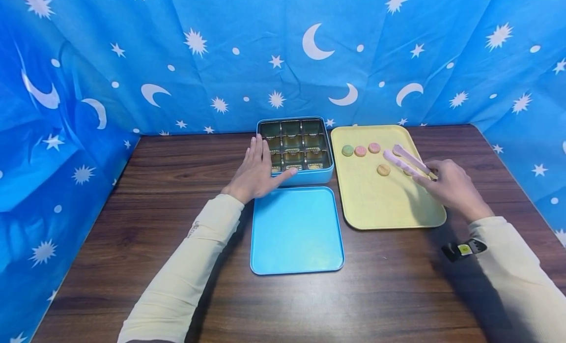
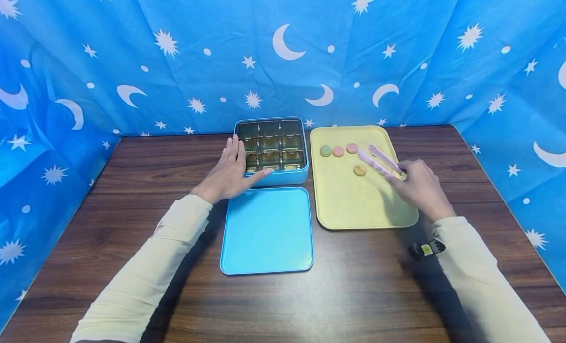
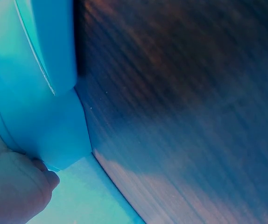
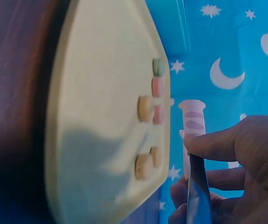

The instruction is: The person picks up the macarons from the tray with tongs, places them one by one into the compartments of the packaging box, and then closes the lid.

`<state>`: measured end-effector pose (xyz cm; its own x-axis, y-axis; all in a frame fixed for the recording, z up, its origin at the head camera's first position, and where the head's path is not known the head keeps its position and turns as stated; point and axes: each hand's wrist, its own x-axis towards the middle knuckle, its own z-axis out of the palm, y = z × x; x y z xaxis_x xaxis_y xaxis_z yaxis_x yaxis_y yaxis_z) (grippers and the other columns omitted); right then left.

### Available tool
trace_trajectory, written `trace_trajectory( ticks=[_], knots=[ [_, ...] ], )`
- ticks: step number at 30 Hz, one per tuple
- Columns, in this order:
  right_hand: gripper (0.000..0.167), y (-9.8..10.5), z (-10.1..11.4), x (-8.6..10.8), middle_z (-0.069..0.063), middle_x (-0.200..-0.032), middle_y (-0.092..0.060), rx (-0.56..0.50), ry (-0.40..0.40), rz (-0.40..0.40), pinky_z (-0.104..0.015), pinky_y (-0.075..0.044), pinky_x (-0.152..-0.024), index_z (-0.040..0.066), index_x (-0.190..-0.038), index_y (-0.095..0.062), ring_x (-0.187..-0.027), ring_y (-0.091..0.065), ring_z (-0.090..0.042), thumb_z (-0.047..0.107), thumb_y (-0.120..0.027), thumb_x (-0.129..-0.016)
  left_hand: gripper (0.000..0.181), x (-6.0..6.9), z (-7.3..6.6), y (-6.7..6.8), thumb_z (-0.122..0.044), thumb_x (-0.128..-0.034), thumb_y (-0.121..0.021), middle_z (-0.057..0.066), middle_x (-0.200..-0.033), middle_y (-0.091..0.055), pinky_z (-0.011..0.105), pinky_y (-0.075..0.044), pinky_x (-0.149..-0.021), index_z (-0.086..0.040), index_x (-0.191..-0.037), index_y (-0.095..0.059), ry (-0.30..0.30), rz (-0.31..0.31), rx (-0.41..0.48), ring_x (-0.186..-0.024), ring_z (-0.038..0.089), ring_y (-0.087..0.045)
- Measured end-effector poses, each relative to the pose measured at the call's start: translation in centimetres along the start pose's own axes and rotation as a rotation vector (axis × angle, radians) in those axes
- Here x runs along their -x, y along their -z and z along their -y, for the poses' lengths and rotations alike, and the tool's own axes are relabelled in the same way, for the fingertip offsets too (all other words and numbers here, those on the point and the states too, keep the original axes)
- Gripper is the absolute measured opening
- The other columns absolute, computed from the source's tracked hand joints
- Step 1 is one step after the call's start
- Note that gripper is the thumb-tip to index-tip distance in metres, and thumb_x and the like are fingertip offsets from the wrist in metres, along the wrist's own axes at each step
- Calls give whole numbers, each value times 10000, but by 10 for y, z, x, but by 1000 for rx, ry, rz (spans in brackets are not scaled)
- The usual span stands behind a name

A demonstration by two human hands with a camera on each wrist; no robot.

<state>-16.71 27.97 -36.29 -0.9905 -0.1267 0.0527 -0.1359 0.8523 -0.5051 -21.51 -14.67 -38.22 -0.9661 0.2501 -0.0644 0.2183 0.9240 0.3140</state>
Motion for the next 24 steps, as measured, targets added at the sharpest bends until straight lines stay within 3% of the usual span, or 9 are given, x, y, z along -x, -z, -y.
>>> trace_trajectory(
  ticks=[7, 14, 24],
  knots=[
    [327, -3, -14, 10, -81, -672, -481, 15, 11, -29, -329, -316, -502, -142, -991, -653, -587, -409, -209, 185, -648, -988, 1191, 1, 1, -1, -834, -894, -381, 185, -1666, 170, 447, 8, -1233, 32, -1594, 42, 0, -8, -4, -1526, 299, 186],
    [353, -6, -25, 17, -77, -664, -501, 12, -38, -8, -315, -345, -459, -143, -1007, -634, -556, -452, -198, 210, -636, -1001, 1181, 0, 2, -2, -824, -901, -388, 185, -1667, 168, 449, 14, -1233, 32, -1595, 36, -5, -9, 11, -1527, 301, 186],
    [396, -6, -34, 24, -102, -683, -505, 25, -78, -5, -348, -362, -499, -185, -1047, -610, -605, -469, -236, 205, -649, -987, 1185, -1, 4, -3, -827, -898, -389, 178, -1665, 179, 451, 24, -1232, 28, -1595, 45, -14, -9, 22, -1523, 294, 198]
  ],
)
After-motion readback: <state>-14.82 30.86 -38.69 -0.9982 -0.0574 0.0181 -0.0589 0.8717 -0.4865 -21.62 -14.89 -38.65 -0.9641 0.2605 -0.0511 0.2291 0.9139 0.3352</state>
